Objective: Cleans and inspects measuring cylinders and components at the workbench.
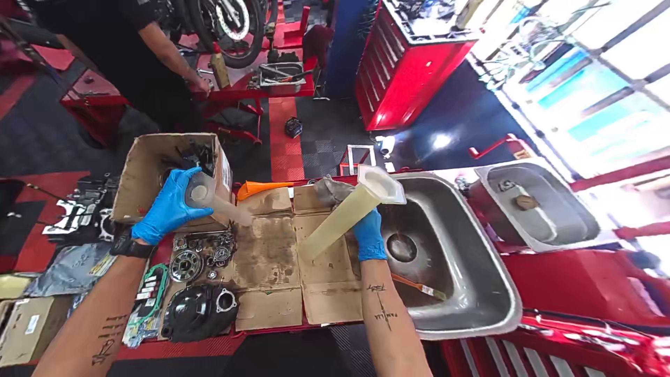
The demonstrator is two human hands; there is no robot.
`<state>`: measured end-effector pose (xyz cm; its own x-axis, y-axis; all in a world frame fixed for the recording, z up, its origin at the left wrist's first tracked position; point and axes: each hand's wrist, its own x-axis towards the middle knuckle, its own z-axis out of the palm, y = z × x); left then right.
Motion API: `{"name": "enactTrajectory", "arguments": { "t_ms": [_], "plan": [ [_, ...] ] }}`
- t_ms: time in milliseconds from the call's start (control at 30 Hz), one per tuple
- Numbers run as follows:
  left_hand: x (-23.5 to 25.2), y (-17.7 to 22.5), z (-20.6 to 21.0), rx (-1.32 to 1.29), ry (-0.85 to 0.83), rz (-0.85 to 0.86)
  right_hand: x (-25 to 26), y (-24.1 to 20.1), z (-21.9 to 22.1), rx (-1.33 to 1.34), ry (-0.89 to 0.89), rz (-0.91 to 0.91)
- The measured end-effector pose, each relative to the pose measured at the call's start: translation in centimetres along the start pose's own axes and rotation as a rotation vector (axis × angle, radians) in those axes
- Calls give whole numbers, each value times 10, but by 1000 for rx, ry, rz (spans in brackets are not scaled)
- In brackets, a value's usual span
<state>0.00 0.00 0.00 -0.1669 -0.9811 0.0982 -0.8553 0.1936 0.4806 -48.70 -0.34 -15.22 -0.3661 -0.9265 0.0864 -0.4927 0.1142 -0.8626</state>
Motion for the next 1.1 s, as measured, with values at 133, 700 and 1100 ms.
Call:
{"name": "enactTrajectory", "arguments": {
  "t_ms": [133,700,1100],
  "plan": [
    [-37,25,-21,-38,-18,-100,38,-4,33,366,-133,191],
    [-92,52,26,-98,-356,-258,33,76,110,66,-166,705],
    [-62,44,150,-287,-297,-357,-184,-42,78,610,-641,-40]
  ]
}}
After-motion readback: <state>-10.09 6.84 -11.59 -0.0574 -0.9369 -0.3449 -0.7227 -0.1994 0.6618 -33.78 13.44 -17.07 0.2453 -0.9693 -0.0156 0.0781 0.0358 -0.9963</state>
